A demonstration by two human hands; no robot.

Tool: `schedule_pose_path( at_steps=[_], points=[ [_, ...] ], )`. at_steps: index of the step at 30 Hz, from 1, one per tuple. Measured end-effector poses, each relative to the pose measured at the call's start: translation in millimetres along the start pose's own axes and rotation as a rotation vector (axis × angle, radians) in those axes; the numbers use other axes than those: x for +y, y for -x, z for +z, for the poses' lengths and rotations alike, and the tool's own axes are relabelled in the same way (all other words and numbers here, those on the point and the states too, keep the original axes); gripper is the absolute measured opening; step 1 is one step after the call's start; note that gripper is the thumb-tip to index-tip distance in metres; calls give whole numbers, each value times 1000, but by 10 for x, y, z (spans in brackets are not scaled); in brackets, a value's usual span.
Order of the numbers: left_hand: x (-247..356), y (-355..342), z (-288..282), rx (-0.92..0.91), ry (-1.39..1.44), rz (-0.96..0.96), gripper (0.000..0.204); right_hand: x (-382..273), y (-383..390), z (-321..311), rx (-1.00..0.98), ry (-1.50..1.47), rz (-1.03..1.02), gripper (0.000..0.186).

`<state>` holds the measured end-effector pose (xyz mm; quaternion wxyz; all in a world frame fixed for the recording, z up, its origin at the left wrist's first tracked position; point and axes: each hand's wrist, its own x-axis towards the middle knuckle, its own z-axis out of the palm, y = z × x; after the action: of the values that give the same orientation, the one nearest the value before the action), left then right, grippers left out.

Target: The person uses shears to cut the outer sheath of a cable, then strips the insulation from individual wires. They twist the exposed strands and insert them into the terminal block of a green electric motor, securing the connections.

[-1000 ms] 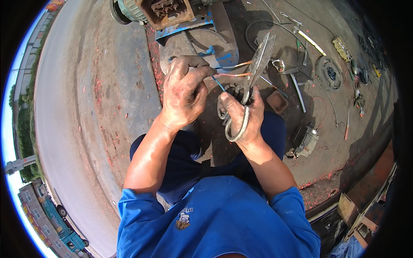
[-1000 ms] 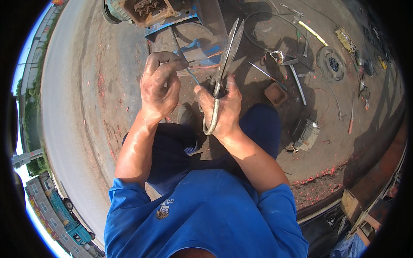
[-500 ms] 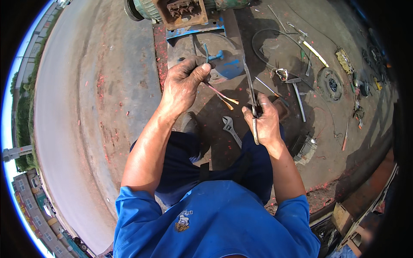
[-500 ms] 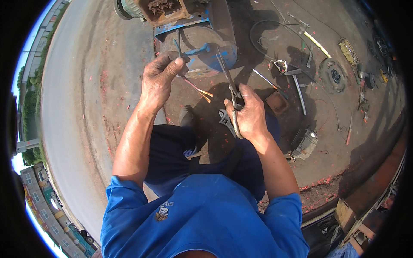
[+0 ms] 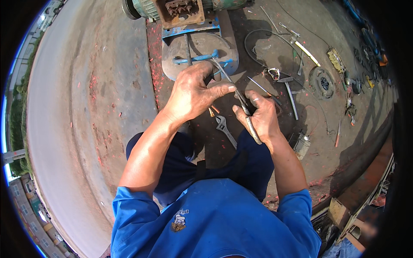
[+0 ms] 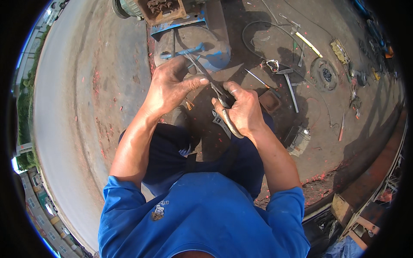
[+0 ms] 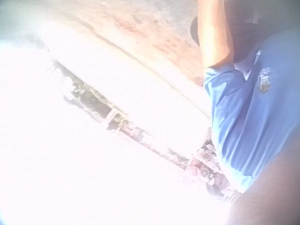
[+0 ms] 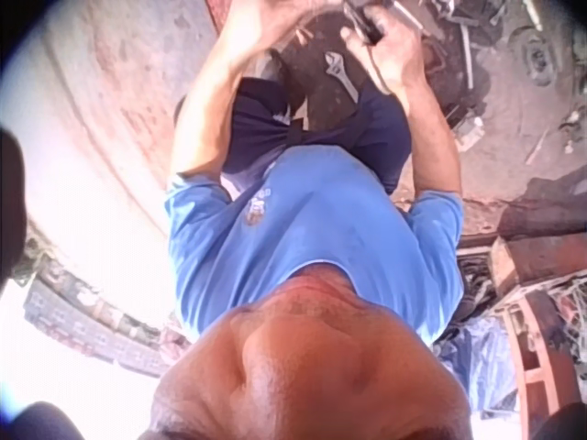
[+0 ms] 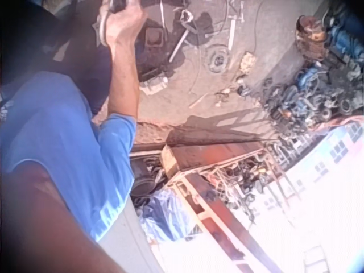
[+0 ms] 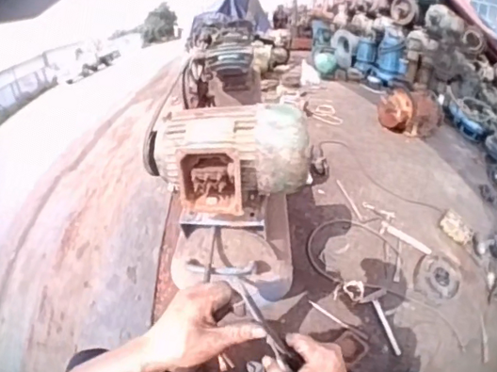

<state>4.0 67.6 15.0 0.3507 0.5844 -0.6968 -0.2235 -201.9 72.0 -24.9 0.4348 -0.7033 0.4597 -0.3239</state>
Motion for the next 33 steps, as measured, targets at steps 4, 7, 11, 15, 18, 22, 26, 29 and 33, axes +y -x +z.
schedule_pose_path(
  at_steps=[4, 7, 11, 15, 18, 22, 26, 29, 33],
  points=[
    [122, -113, 32, 120, -53, 84, 47, -118, 33, 50, 51, -131, 118, 22],
    [15, -77, 106, 208, -195, 156, 47, 51, -68, 7, 163, -428, 233, 20],
    [-12, 1, 104, 134, -41, 103, 36, 329, -198, -213, 216, -527, 204, 27],
    [-52, -10, 4, -47, 408, -112, 23, 216, -5, -194, 83, 145, -86, 35],
    [-121, -36, -1, -98, 363, -147, 23, 258, 16, -206, 101, 315, -296, 42],
    [-34, -21, -33, -102, 301, -217, 22, 133, -58, -237, 71, 344, -178, 41],
    [-142, 4, 63, 41, 299, -21, 29, 72, -106, -246, -21, 288, -153, 35],
    [-144, -16, 96, 75, 103, 148, 39, 8, -67, -231, -66, 223, -102, 31],
    [-9, -136, 73, 54, -55, 122, 53, 24, 30, -102, -40, -62, 61, 28]
  ],
)
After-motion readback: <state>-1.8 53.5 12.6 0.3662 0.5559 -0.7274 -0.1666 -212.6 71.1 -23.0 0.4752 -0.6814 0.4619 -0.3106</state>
